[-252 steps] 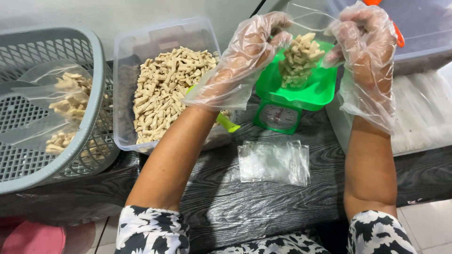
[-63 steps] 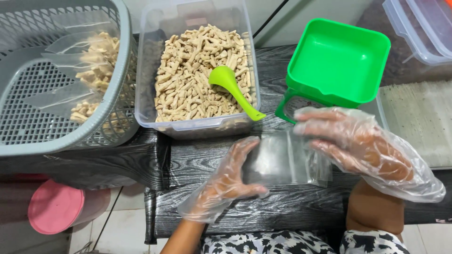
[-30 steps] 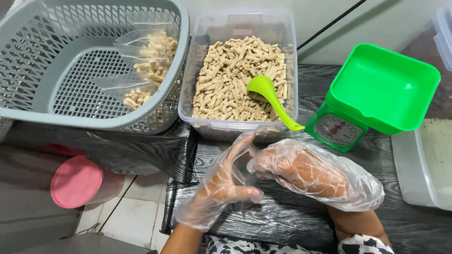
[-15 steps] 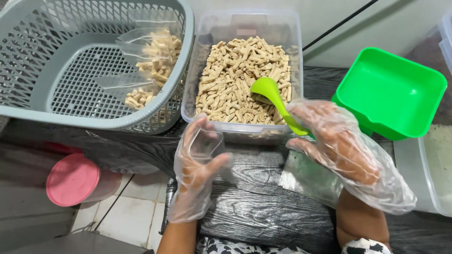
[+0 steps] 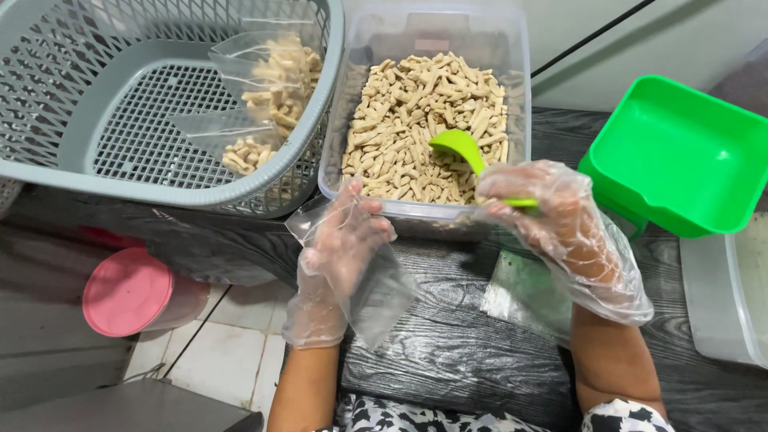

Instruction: Packaging and weighing small snacks into plastic bags using a scoop and a scale

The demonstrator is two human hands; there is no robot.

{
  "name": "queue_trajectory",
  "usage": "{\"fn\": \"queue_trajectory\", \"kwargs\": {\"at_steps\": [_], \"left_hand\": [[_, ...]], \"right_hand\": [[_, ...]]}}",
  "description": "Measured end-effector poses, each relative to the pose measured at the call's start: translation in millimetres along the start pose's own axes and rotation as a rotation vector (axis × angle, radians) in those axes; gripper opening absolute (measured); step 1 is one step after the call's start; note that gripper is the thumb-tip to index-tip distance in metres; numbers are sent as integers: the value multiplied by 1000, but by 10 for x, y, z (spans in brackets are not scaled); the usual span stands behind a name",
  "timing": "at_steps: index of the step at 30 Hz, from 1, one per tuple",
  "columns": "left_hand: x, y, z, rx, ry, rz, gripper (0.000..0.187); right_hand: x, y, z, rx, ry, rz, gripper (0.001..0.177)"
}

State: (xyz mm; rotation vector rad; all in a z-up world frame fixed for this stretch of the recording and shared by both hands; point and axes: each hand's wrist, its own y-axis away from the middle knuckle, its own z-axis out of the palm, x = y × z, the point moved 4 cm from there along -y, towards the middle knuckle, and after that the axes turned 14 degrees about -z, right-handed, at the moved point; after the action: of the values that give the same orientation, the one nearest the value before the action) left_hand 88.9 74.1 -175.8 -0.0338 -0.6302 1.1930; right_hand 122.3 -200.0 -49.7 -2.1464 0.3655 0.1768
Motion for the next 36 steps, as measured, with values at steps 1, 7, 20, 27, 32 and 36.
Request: {"fn": "queue_trajectory", "kwargs": {"at_steps": [1,7,20,27,32,36], "left_hand": [[-9,-9,27,-79,97,-10,124],[-65,25,-56,-89,160,-62,124],[-99,152,-224,89,-648,54,130],[-155,6,734,142,-1492,-144,122],[-242,13,815,152,-1621,-78,109],[-253,-7,791,219,-1679,-12,111]], "right_hand": [[-67,-40,15,-48,-1,-7,25],[-86,-62,53,-186,42,20,34],[91,32,121,-224,-84,141,34],[-13,10,20,-234,-118,111,27],[-15,7,130,-45,110,-92,31],[-127,-29,328,256,365,-414,37]]}}
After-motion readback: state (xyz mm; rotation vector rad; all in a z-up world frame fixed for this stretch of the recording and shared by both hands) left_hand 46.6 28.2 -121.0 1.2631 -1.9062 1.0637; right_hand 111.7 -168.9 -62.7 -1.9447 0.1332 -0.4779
